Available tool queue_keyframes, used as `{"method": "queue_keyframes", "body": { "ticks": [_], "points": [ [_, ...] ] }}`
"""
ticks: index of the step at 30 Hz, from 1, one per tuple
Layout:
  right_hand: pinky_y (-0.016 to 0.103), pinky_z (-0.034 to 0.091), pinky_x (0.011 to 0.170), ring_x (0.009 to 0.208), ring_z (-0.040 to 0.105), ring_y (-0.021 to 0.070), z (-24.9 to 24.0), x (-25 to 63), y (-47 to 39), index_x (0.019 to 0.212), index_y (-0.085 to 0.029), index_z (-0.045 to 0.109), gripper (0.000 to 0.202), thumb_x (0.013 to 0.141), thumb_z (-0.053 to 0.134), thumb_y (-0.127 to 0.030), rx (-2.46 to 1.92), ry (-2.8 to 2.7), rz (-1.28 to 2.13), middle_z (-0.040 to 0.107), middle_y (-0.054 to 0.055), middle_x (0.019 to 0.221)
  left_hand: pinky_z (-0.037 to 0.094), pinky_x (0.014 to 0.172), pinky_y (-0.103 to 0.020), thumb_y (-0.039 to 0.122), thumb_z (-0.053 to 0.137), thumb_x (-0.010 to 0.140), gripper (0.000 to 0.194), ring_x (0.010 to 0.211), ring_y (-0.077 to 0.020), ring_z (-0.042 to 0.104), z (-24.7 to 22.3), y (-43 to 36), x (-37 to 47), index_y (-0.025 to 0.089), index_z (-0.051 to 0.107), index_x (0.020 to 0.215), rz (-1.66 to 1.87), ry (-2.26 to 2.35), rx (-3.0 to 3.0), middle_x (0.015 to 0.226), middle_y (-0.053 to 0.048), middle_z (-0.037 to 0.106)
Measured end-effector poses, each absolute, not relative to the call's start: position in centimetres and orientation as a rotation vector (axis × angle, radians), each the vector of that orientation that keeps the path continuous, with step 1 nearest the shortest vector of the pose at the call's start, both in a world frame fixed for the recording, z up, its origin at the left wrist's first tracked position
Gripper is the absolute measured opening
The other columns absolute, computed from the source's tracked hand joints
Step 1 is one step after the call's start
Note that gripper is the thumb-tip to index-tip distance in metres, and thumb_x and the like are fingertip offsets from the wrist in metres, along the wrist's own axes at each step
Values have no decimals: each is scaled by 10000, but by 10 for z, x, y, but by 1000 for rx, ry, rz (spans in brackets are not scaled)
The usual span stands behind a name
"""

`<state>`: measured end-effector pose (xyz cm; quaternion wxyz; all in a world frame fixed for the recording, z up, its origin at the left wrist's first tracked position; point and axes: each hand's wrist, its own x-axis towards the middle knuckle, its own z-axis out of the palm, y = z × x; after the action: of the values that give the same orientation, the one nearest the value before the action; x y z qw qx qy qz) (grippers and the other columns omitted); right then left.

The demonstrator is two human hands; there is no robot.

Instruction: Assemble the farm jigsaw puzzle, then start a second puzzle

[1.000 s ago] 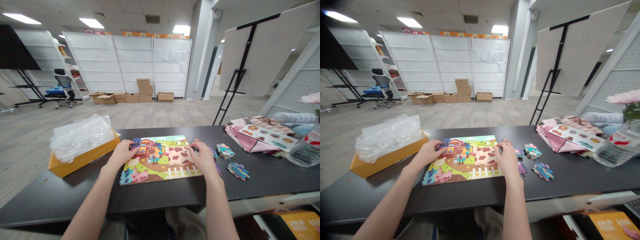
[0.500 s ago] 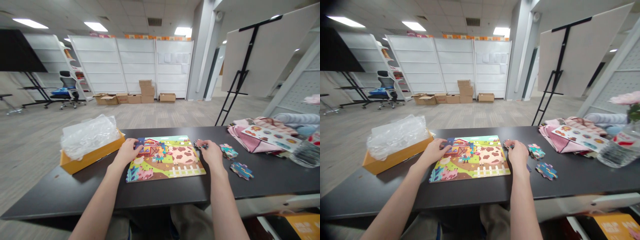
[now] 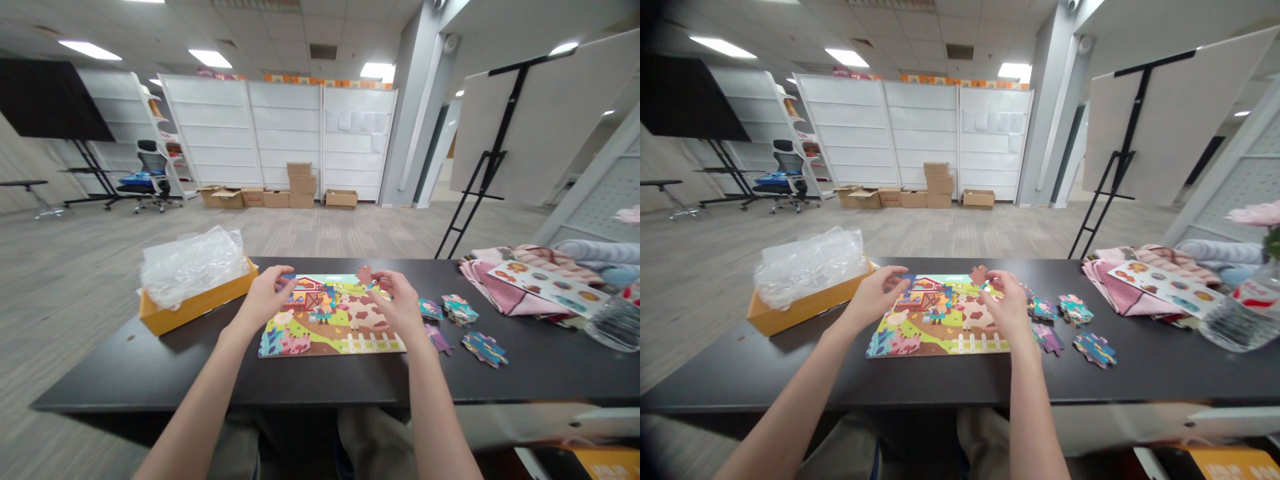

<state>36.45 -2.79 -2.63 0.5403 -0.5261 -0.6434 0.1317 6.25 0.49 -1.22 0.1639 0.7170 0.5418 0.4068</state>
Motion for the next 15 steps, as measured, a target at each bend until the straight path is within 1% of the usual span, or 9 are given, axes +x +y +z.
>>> {"method": "queue_keyframes", "body": {
  "ticks": [2,4,5,7,9,12,13,15],
  "points": [
    [407,559,921,989,664,226,-22,343,-34,1090,-207,653,299,800,697,-266,-1203,-1619,330,671,90,1115,609,849,-379,428,634,865,429,987,-226,719,-7,-10,78,185,610,1217,1104,1381,1960,1193,-107,704],
    [397,542,937,1031,646,230,-19,320,-41,1086,-213,651,287,802,690,-215,-1131,-1719,337,670,83,1106,614,858,-400,428,680,841,566,986,-233,733,-7,-22,92,186,519,1326,1088,1237,1836,1224,-129,692],
    [391,534,946,1049,638,230,-17,309,-44,1088,-215,648,288,804,684,-192,-1089,-1760,341,668,81,1108,619,857,-406,430,693,833,607,988,-234,738,-9,-27,98,189,482,1348,1086,1163,1743,1241,-141,684],
    [379,519,964,1072,626,226,-16,292,-48,1113,-215,642,309,812,667,-150,-1025,-1832,353,659,85,1128,624,859,-408,424,703,828,594,1016,-240,736,-15,-32,104,189,474,1324,1087,1036,1603,1248,-151,679],
    [374,506,983,1098,618,224,-19,283,-46,1175,-214,629,367,819,661,-131,-1007,-1882,373,646,91,1163,630,836,-401,418,702,833,558,993,-239,743,-22,-34,103,189,481,1291,1103,998,1544,1178,-133,706],
    [396,475,1037,1165,596,235,-29,282,-37,1256,-223,618,407,855,677,-182,-1065,-1976,398,629,98,1218,636,787,-378,402,707,828,551,899,-222,758,-32,-33,90,189,474,1281,1153,1134,1545,1041,-88,735],
    [408,458,1062,1203,579,242,-32,283,-34,1262,-225,627,383,881,665,-206,-1104,-2011,387,618,107,1252,636,781,-370,394,703,829,534,885,-216,759,-35,-33,84,188,483,1270,1154,1189,1555,1028,-81,735],
    [437,413,1112,1291,525,259,-39,286,-30,1271,-229,650,339,933,616,-227,-1198,-2089,333,571,127,1356,636,779,-359,384,691,832,491,906,-218,758,-38,-33,74,186,517,1246,1135,1270,1581,1070,-94,728]
  ]
}}
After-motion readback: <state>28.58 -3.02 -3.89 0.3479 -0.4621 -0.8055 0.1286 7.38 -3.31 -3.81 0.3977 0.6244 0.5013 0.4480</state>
